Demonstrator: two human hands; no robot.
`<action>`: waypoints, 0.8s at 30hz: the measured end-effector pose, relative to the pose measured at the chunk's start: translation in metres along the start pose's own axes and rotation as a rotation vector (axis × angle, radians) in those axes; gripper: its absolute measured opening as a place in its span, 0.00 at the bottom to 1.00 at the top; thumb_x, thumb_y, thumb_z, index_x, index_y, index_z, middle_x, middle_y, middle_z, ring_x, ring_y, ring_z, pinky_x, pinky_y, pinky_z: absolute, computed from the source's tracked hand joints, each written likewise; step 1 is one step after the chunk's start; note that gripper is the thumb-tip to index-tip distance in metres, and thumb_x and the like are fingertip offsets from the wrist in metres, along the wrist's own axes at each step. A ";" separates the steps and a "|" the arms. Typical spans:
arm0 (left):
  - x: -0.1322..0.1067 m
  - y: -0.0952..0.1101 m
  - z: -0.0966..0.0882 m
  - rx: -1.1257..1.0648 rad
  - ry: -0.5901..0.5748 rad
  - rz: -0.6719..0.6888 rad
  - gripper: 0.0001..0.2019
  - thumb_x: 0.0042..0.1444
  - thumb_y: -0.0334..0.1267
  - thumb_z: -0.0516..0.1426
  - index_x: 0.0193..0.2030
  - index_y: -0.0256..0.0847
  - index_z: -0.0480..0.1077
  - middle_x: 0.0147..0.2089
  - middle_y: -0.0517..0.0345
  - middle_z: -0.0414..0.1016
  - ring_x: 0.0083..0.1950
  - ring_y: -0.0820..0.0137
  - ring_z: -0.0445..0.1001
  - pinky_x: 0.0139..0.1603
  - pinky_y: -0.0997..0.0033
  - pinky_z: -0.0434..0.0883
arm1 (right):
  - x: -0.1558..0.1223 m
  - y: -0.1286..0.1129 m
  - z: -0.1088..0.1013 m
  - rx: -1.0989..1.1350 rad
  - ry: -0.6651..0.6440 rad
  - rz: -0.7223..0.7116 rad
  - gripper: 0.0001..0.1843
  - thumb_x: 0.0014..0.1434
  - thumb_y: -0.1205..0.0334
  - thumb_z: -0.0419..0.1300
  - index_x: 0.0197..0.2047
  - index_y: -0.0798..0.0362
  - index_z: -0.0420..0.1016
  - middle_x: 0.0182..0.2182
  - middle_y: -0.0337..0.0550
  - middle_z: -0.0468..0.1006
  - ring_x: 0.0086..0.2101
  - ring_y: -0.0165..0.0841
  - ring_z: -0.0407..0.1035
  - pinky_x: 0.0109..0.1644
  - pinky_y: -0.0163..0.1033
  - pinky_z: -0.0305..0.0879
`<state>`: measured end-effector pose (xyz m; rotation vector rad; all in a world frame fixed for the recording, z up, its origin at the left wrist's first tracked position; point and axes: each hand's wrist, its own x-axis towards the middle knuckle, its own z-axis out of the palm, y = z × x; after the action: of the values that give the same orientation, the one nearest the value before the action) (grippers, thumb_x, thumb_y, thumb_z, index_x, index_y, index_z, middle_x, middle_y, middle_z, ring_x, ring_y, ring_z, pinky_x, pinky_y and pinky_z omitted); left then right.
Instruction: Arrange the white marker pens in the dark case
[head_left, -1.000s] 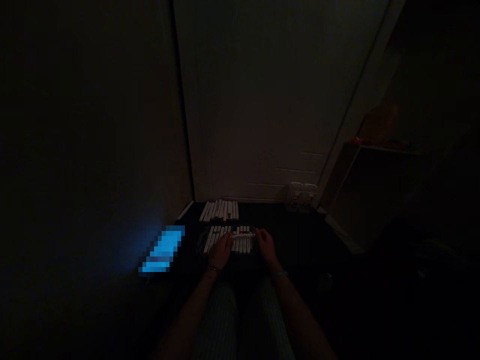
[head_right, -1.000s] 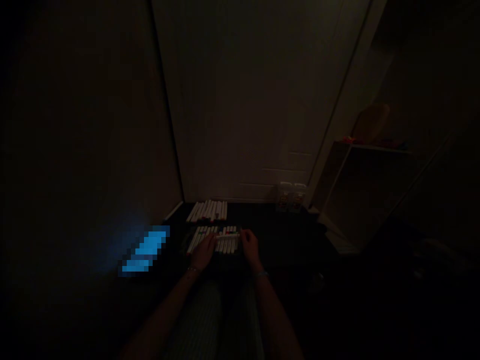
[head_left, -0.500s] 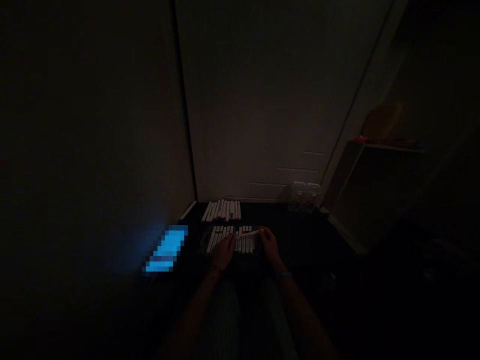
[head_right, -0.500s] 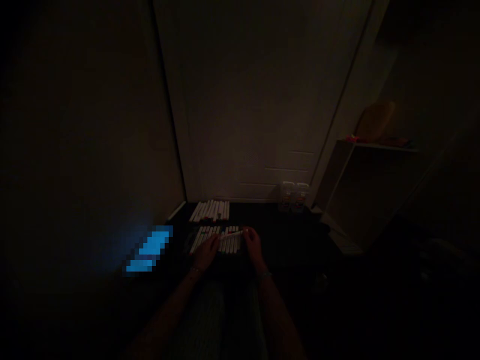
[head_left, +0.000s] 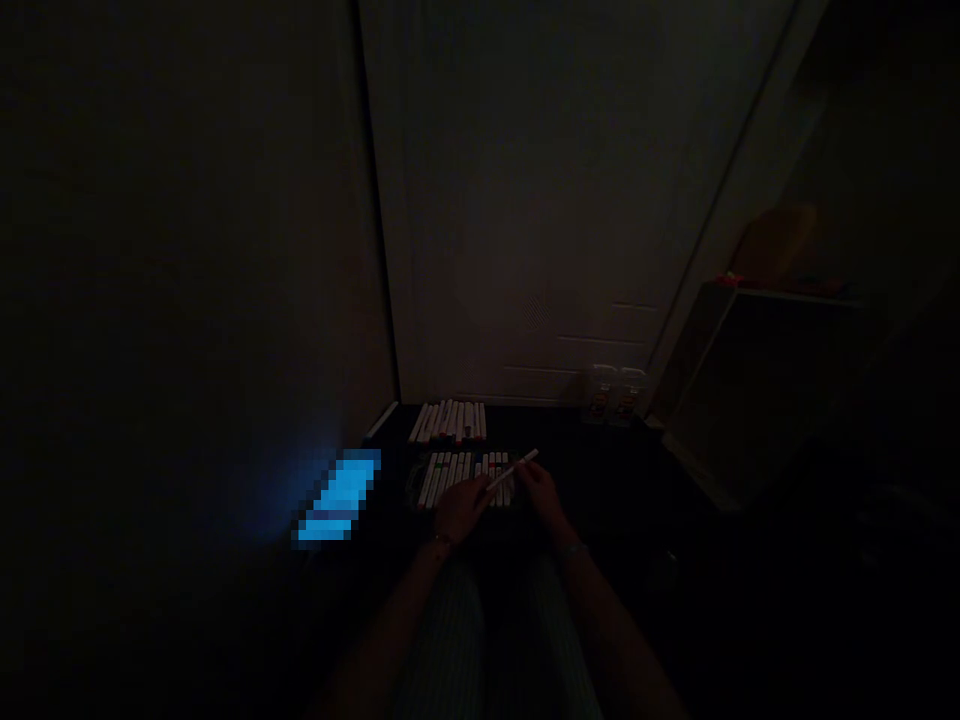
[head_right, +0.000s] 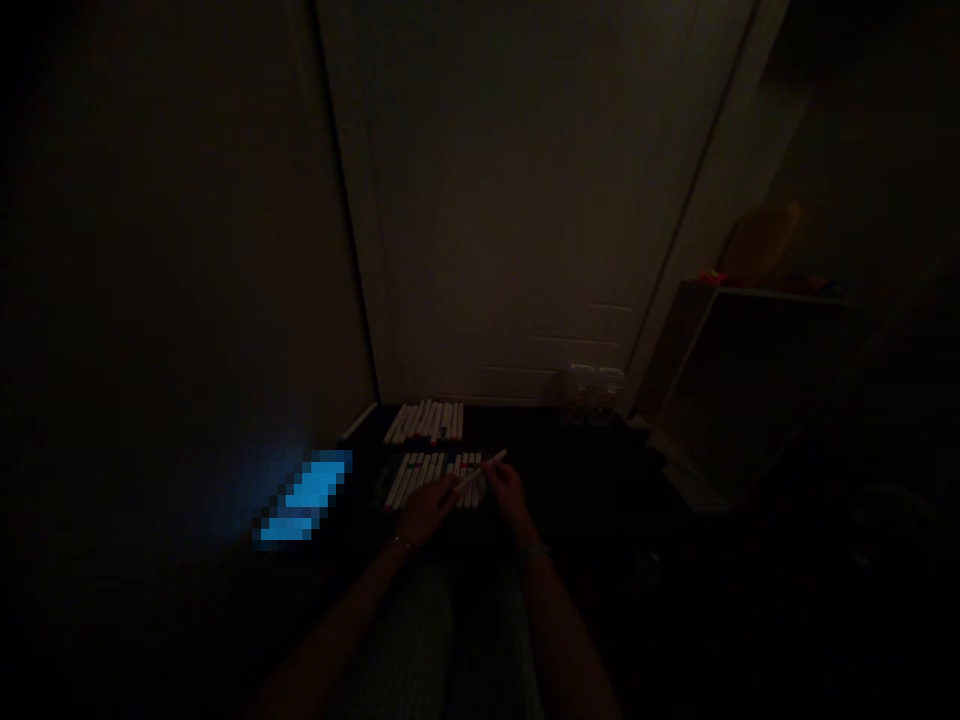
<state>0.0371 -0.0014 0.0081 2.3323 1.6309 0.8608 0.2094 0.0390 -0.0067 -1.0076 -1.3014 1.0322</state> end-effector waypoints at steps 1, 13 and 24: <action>0.000 0.001 -0.001 -0.009 -0.009 -0.003 0.14 0.57 0.48 0.46 0.40 0.45 0.67 0.35 0.58 0.73 0.36 0.70 0.70 0.35 0.74 0.60 | 0.000 0.000 -0.002 0.001 0.043 -0.010 0.23 0.52 0.44 0.53 0.38 0.56 0.73 0.36 0.44 0.76 0.37 0.34 0.68 0.40 0.37 0.63; 0.001 -0.004 -0.002 -0.213 0.135 -0.153 0.15 0.57 0.47 0.45 0.46 0.43 0.63 0.35 0.57 0.73 0.35 0.70 0.71 0.35 0.73 0.64 | -0.022 -0.028 0.005 -0.407 0.147 -0.318 0.20 0.60 0.50 0.44 0.47 0.48 0.70 0.42 0.40 0.75 0.41 0.33 0.68 0.44 0.35 0.62; 0.003 -0.015 0.007 -0.229 0.181 -0.045 0.16 0.58 0.42 0.43 0.44 0.41 0.67 0.47 0.54 0.71 0.48 0.68 0.69 0.50 0.66 0.64 | -0.027 -0.028 0.012 -0.722 -0.211 -0.413 0.15 0.58 0.51 0.50 0.41 0.46 0.74 0.36 0.39 0.77 0.37 0.31 0.69 0.41 0.32 0.59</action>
<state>0.0295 0.0085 -0.0028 2.1082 1.5485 1.2101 0.1978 0.0056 0.0139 -1.0933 -2.0291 0.3455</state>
